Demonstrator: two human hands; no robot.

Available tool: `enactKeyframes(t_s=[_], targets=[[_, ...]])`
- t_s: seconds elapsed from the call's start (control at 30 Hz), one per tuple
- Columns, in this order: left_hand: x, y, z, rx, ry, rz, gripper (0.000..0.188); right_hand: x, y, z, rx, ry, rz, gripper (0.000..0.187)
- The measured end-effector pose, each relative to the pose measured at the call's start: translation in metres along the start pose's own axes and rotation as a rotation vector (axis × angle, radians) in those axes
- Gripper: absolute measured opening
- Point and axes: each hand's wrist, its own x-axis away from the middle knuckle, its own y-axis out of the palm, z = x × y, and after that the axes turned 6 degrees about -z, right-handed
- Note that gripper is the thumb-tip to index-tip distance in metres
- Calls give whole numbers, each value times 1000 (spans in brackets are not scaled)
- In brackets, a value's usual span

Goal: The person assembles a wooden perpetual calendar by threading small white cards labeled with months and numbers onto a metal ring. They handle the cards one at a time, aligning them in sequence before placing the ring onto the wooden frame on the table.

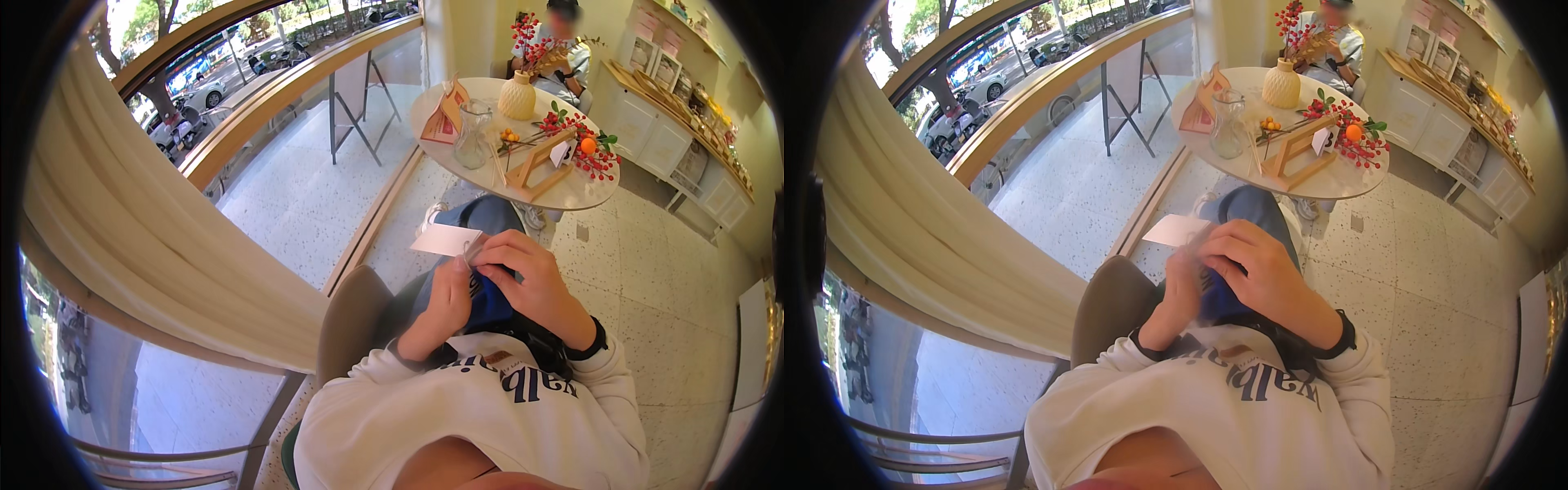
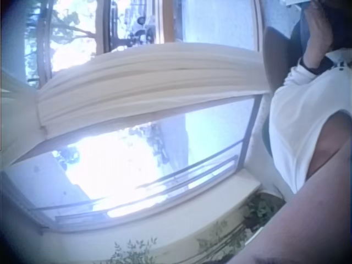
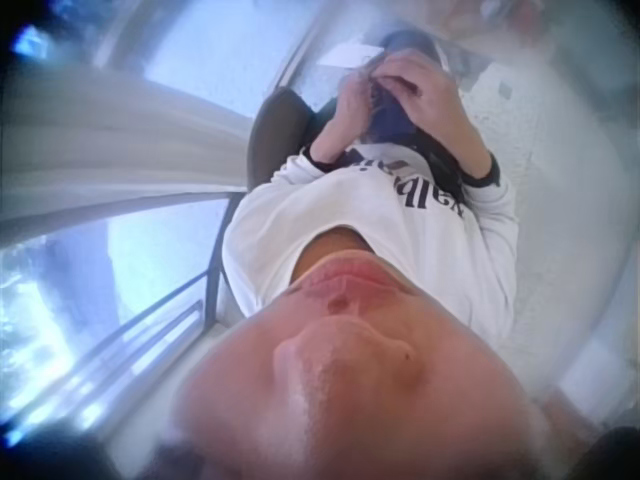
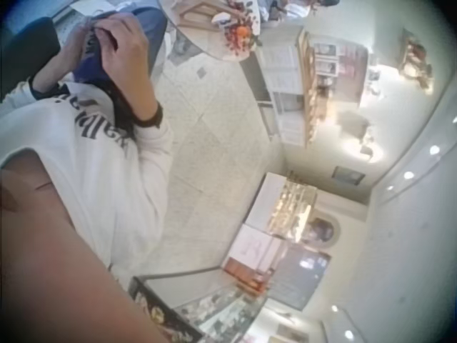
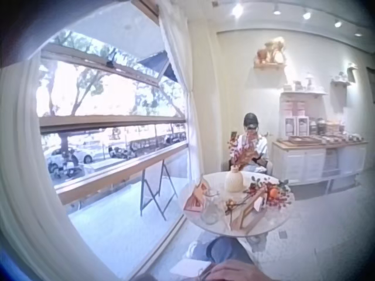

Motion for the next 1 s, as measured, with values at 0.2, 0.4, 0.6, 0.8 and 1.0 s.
enactKeyframes(t_s=[0.2,0.4,0.6,0.8,1.0], targets=[[3,-6,-9,-34,-23,-43,57,-1,5,1,77,39,49,20],[1,4,-10,188,-49,104,56,4,8,3,96,56,-3,17],[-3,-2,-6,276,-166,142,70,13,14,3,96,12,-161,16],[-4,-7,-9,420,-220,104,65,14,5,-7,21,-58,-199,17],[-4,8,-16,242,-85,165,56,-7,11,-5,257,-167,-28,19]])
